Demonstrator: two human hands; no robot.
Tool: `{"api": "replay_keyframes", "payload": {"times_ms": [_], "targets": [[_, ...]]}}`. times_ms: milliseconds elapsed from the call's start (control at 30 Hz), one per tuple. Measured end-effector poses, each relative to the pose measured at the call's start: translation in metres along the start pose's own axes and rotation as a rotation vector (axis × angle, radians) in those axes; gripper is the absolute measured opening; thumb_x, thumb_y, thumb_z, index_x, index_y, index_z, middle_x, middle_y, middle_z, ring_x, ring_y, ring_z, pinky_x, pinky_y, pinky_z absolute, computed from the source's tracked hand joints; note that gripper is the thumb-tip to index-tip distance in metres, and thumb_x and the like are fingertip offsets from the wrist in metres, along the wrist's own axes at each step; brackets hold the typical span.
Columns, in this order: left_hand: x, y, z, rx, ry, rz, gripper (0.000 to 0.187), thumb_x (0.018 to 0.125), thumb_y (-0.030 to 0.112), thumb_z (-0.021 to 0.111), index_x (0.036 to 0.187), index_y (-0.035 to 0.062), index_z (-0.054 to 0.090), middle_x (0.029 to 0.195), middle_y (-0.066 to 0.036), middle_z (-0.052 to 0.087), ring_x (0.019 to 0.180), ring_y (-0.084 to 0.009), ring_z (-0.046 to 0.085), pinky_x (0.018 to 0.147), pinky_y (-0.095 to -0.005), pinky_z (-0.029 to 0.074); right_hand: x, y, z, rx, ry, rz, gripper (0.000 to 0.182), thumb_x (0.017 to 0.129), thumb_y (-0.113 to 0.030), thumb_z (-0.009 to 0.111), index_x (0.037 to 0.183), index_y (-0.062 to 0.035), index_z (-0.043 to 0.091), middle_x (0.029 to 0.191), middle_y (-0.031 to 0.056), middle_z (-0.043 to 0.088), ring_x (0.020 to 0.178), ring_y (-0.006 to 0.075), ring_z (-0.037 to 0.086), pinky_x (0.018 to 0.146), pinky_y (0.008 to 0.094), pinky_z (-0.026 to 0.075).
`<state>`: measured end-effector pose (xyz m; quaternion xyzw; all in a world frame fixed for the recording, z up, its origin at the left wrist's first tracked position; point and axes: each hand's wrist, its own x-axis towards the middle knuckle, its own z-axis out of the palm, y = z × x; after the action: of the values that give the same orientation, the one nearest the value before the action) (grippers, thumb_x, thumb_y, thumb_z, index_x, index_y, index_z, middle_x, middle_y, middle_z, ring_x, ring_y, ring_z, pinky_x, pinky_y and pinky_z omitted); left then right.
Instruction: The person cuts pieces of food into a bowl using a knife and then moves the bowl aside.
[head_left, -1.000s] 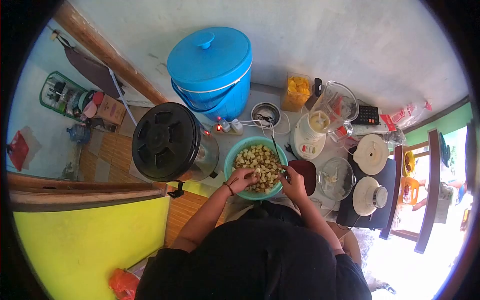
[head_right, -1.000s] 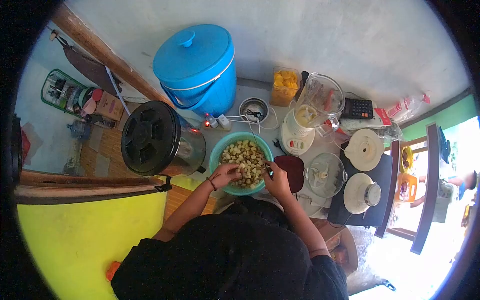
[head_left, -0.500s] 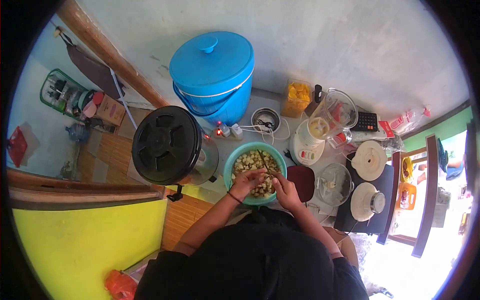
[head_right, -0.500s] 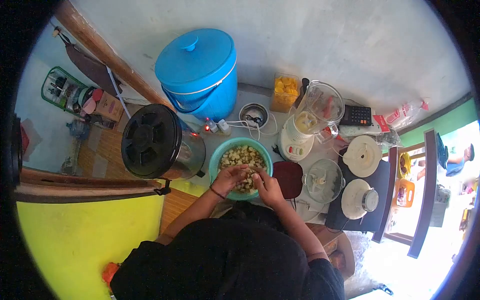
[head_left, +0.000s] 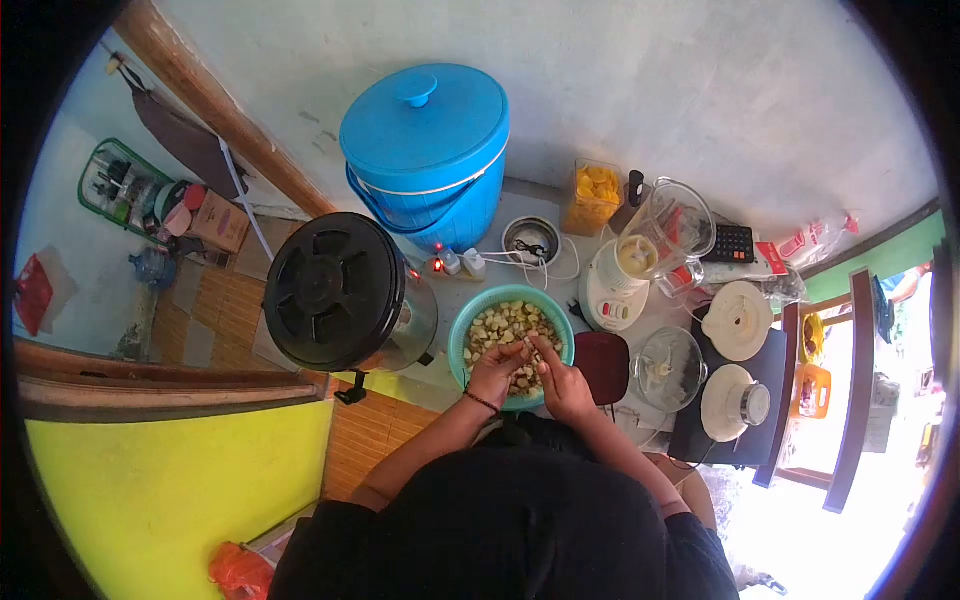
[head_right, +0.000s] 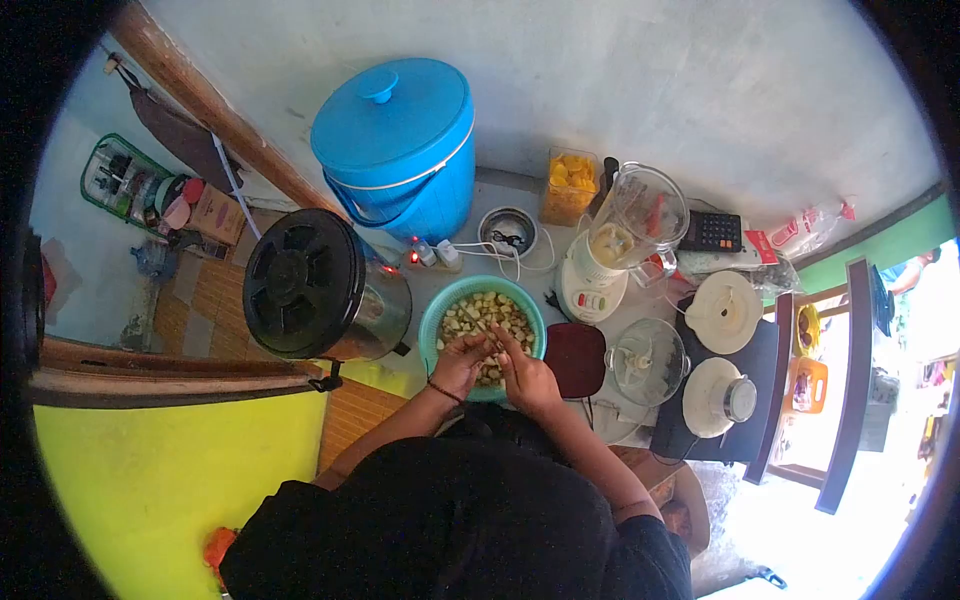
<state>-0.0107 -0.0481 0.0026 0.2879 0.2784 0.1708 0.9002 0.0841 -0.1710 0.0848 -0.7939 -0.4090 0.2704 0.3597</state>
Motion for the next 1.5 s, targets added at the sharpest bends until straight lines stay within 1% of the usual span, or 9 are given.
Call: {"api": "replay_keyframes", "payload": {"times_ms": [533, 633, 733, 833, 933, 1033, 1133, 1333, 1500], "targets": [[-0.012, -0.012, -0.012, 0.426, 0.160, -0.154, 0.023, 0.084, 0.021, 0.073, 0.094, 0.0019, 0.066, 0.087, -0.003, 0.066, 0.080, -0.0122, 0.064, 0.069, -0.0250, 0.051, 0.002, 0.015, 0.023, -0.152, 0.038, 0.065, 0.020, 0.098, -0.025, 0.041, 0.097, -0.0055, 0.045, 0.069, 0.0265, 0.059, 0.071, 0.0460, 0.060, 0.061, 0.0557, 0.045], [-0.007, -0.023, -0.018, 0.605, 0.154, 0.181, 0.022, 0.083, 0.019, 0.072, 0.095, 0.0009, 0.066, 0.086, -0.004, 0.067, 0.078, -0.0128, 0.064, 0.070, -0.0269, 0.052, 0.003, 0.018, 0.025, -0.125, 0.053, 0.054, 0.021, 0.098, -0.025, 0.041, 0.096, -0.0046, 0.045, 0.069, 0.0267, 0.059, 0.071, 0.0467, 0.060, 0.061, 0.0556, 0.045], [-0.005, -0.007, -0.012, 1.018, 0.124, 0.250, 0.026, 0.078, 0.012, 0.072, 0.101, 0.0015, 0.064, 0.084, -0.005, 0.068, 0.073, -0.0178, 0.065, 0.070, -0.0292, 0.053, 0.004, 0.024, 0.027, -0.133, 0.060, 0.067, 0.025, 0.099, -0.026, 0.041, 0.098, -0.0023, 0.047, 0.070, 0.0265, 0.060, 0.071, 0.0462, 0.060, 0.061, 0.0543, 0.047], [-0.007, 0.029, 0.003, 1.421, 0.006, 0.245, 0.036, 0.073, 0.009, 0.070, 0.108, 0.0029, 0.062, 0.098, -0.010, 0.066, 0.085, -0.0271, 0.065, 0.078, -0.0357, 0.053, 0.006, 0.036, 0.024, -0.131, 0.097, 0.066, 0.031, 0.098, -0.027, 0.042, 0.110, 0.0013, 0.049, 0.074, 0.0267, 0.062, 0.072, 0.0445, 0.063, 0.060, 0.0522, 0.049], [0.018, 0.020, -0.025, 1.547, 0.049, 0.663, 0.034, 0.076, 0.008, 0.063, 0.110, 0.0061, 0.062, 0.117, -0.017, 0.058, 0.103, -0.0312, 0.060, 0.088, -0.0386, 0.050, 0.007, 0.034, 0.019, 0.001, 0.186, 0.034, 0.035, 0.099, -0.026, 0.041, 0.118, 0.0021, 0.050, 0.079, 0.0277, 0.063, 0.076, 0.0441, 0.063, 0.063, 0.0513, 0.050], [0.037, 0.017, -0.032, 1.774, -0.330, 0.500, 0.056, 0.081, 0.007, 0.057, 0.136, 0.0092, 0.045, 0.136, -0.017, 0.047, 0.128, -0.0337, 0.041, 0.102, -0.0433, 0.041, 0.008, 0.037, 0.016, 0.064, 0.200, 0.079, 0.038, 0.100, -0.026, 0.039, 0.122, 0.0013, 0.050, 0.084, 0.0271, 0.064, 0.080, 0.0432, 0.064, 0.068, 0.0480, 0.050], [0.053, -0.003, -0.050, 2.040, -0.440, 0.354, 0.061, 0.085, 0.009, 0.055, 0.143, 0.0137, 0.034, 0.139, -0.016, 0.044, 0.132, -0.0318, 0.036, 0.106, -0.0427, 0.038, 0.007, 0.034, 0.009, 0.117, 0.207, 0.106, 0.039, 0.100, -0.028, 0.038, 0.123, 0.0002, 0.052, 0.088, 0.0259, 0.064, 0.085, 0.0423, 0.064, 0.073, 0.0437, 0.050], [0.037, 0.018, -0.058, 1.719, -0.210, 0.166, 0.035, 0.087, 0.017, 0.060, 0.121, 0.0104, 0.060, 0.109, -0.012, 0.066, 0.102, -0.0308, 0.062, 0.087, -0.0417, 0.051, 0.004, 0.029, 0.002, 0.147, 0.229, 0.136, 0.037, 0.100, -0.028, 0.040, 0.118, 0.0001, 0.055, 0.083, 0.0240, 0.064, 0.082, 0.0399, 0.065, 0.070, 0.0415, 0.050], [0.026, 0.024, -0.041, 1.200, -0.137, 0.158, 0.028, 0.084, 0.015, 0.069, 0.110, 0.0038, 0.065, 0.093, -0.007, 0.069, 0.086, -0.0191, 0.067, 0.075, -0.0332, 0.053, 0.009, 0.033, 0.006, 0.128, 0.116, 0.153, 0.035, 0.100, -0.027, 0.040, 0.121, -0.0026, 0.052, 0.083, 0.0247, 0.064, 0.080, 0.0419, 0.065, 0.069, 0.0461, 0.050]]}}
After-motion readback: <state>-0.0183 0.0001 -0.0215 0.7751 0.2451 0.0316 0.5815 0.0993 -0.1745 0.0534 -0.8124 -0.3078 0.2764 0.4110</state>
